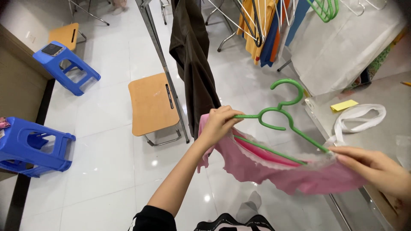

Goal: The person opens a cardboard box and removes a pink garment wrapped in a plastic bag. They unwrap the garment, place it on a green hanger, and hang it on a clothing rack. The person then folds the plastic bag and places it on the table, closes the box, and handles several yellow sticky notes.

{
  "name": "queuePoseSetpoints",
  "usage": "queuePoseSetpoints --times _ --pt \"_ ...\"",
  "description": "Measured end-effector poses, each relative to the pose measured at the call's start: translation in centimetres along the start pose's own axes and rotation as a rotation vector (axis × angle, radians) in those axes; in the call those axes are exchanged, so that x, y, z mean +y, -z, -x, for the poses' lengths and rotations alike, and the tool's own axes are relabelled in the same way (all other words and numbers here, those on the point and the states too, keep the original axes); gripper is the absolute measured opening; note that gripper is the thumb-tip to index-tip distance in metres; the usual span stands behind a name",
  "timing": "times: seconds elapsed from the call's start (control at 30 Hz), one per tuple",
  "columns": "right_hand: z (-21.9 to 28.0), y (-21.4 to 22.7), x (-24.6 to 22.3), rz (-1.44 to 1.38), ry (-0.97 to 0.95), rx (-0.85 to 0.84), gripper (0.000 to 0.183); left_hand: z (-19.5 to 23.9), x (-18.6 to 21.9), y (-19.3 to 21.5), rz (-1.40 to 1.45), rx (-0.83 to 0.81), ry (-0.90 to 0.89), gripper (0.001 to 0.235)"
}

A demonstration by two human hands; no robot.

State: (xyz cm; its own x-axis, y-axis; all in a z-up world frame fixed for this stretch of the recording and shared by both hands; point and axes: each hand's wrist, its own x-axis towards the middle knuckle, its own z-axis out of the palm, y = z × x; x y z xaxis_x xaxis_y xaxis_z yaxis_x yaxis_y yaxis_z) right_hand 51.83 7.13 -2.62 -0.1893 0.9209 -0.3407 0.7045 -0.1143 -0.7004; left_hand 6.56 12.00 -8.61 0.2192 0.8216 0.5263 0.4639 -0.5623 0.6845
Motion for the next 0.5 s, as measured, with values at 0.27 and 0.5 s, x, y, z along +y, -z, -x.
queuePoseSetpoints --times 0.27,0.5 --pt "0.2 2.5 3.3 -0.611 0.227 -0.153 0.051 -7.3 2.1 -1.2 0.281 -0.171 0.127 0.025" --pt "-3.4 2.6 -5.6 -0.582 0.113 -0.037 0.051 -12.7 -3.0 -1.8 0.003 0.068 -0.096 0.033"
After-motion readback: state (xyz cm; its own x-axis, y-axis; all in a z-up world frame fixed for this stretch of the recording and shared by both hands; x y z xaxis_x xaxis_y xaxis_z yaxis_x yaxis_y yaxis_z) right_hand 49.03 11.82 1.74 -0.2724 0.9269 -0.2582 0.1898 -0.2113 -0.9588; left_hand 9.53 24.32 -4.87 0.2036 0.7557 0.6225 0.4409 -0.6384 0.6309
